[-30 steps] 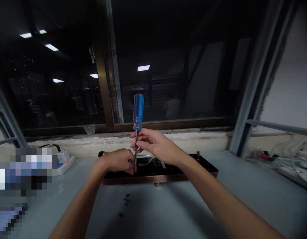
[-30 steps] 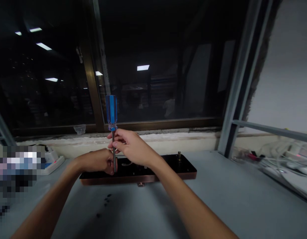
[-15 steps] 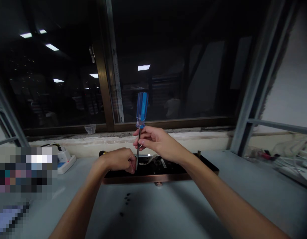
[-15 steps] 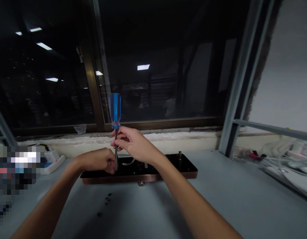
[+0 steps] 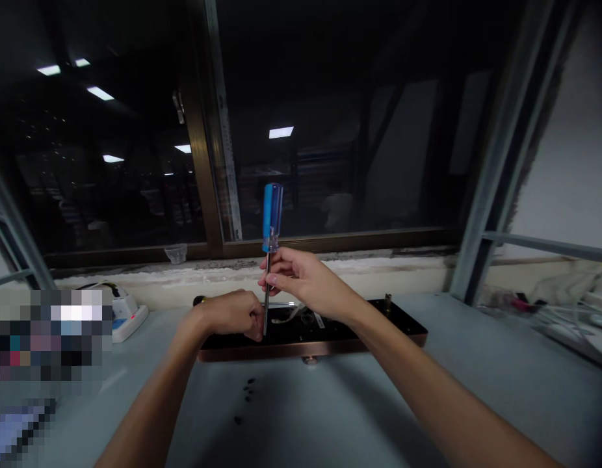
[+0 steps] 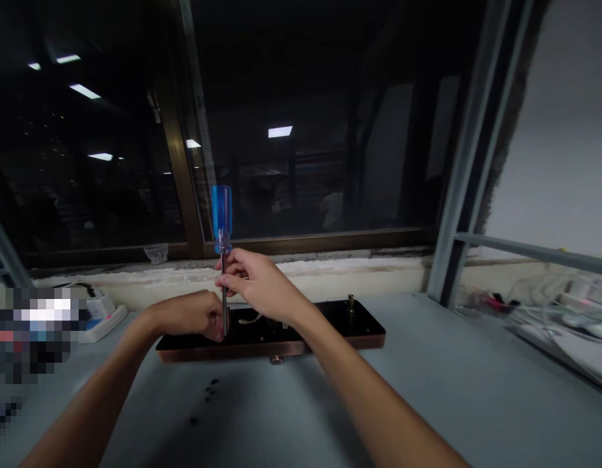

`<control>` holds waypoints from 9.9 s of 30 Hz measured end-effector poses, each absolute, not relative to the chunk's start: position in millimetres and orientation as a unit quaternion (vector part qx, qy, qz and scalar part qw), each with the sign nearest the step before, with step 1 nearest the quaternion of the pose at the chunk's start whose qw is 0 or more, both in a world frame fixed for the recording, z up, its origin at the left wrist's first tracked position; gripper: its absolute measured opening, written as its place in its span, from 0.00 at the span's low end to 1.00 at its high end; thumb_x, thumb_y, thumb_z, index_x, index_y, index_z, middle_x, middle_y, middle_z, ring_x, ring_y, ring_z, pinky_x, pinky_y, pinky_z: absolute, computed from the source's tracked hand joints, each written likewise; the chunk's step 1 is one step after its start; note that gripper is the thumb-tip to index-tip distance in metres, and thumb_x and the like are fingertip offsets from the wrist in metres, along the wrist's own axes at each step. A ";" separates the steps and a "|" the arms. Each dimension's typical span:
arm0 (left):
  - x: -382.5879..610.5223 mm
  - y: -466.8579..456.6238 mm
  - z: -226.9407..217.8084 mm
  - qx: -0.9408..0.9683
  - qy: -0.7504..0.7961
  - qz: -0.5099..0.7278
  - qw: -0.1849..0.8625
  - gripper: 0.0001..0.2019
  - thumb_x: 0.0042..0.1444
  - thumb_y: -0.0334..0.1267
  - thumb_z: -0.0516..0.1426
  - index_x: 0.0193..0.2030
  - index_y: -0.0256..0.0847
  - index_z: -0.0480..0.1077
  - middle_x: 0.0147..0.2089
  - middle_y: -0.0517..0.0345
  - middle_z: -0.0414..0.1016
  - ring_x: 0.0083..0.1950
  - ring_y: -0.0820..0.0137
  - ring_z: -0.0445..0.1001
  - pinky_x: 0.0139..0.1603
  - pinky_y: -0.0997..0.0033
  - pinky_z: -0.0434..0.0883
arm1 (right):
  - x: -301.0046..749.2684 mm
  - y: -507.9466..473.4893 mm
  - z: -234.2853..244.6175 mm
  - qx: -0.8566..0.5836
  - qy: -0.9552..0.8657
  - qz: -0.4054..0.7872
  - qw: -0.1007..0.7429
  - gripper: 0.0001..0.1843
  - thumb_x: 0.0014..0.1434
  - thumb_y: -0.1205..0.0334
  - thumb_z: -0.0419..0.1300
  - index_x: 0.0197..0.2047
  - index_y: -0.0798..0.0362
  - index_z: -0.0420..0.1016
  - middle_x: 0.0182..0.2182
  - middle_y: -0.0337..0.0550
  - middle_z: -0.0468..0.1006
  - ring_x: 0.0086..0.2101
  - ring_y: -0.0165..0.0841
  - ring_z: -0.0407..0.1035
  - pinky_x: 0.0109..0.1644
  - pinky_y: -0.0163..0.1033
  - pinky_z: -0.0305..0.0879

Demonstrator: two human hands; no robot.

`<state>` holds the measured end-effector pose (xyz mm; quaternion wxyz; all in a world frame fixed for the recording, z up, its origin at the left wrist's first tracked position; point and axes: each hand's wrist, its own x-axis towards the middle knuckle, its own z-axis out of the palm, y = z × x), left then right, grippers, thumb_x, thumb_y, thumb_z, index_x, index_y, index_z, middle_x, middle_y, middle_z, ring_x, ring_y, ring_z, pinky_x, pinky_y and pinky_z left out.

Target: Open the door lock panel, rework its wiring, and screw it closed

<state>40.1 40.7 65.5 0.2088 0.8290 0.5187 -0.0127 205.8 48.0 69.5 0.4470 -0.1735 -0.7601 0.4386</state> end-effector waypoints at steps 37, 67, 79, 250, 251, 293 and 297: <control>52.4 29.7 69.6 0.814 0.562 -0.032 0.146 0.05 0.38 0.31 0.56 0.24 0.41 0.73 0.25 0.63 0.74 0.28 0.71 0.69 0.26 0.76 0.60 | 209.8 46.9 74.9 -0.213 -0.743 0.416 0.478 0.08 0.44 0.64 0.62 0.29 0.56 0.68 0.22 0.36 0.70 0.25 0.26 0.66 0.31 0.36 0.65; 54.3 28.2 73.7 0.774 0.613 -0.051 0.149 0.07 0.40 0.42 0.56 0.23 0.40 0.69 0.20 0.61 0.68 0.25 0.71 0.66 0.23 0.74 0.57 | 222.2 51.7 84.6 -0.247 -0.682 0.420 0.546 0.13 0.38 0.62 0.66 0.27 0.58 0.68 0.19 0.36 0.70 0.21 0.26 0.67 0.27 0.36 0.68; 48.6 34.5 70.1 0.758 0.613 -0.033 0.223 0.10 0.39 0.44 0.57 0.23 0.39 0.66 0.17 0.64 0.63 0.23 0.72 0.63 0.22 0.76 0.56 | 223.5 55.1 82.3 -0.244 -0.683 0.411 0.552 0.14 0.38 0.61 0.66 0.27 0.58 0.68 0.19 0.35 0.70 0.21 0.27 0.67 0.27 0.36 0.68; 122.4 -1.8 109.2 0.430 0.197 0.749 0.464 0.04 0.52 0.26 0.53 0.29 0.36 0.67 0.29 0.61 0.72 0.31 0.79 0.73 0.40 0.79 0.70 | 291.5 11.4 132.6 -0.131 -0.612 0.201 0.754 0.02 0.54 0.60 0.56 0.31 0.48 0.68 0.29 0.37 0.74 0.30 0.29 0.70 0.36 0.39 0.69; 124.0 -2.0 110.5 0.431 0.190 0.749 0.465 0.05 0.53 0.26 0.53 0.29 0.37 0.67 0.29 0.62 0.72 0.31 0.80 0.73 0.39 0.79 0.70 | 290.1 12.1 132.1 -0.138 -0.615 0.194 0.752 0.03 0.54 0.59 0.56 0.31 0.48 0.68 0.30 0.38 0.74 0.31 0.30 0.70 0.36 0.39 0.69; 111.9 11.8 91.0 0.443 0.213 0.712 0.501 0.03 0.53 0.29 0.54 0.30 0.34 0.67 0.25 0.62 0.70 0.27 0.80 0.70 0.32 0.80 0.69 | 262.0 5.8 122.9 -0.144 -0.631 0.159 0.746 0.02 0.53 0.60 0.59 0.30 0.48 0.70 0.28 0.36 0.74 0.35 0.32 0.71 0.36 0.39 0.69; 103.2 12.4 89.4 0.613 0.295 0.615 0.399 0.04 0.51 0.33 0.55 0.30 0.35 0.69 0.24 0.61 0.71 0.26 0.77 0.70 0.32 0.76 0.67 | 270.8 14.2 124.3 -0.137 -0.609 0.206 0.754 0.02 0.50 0.65 0.61 0.28 0.52 0.71 0.23 0.36 0.73 0.27 0.28 0.70 0.31 0.35 0.68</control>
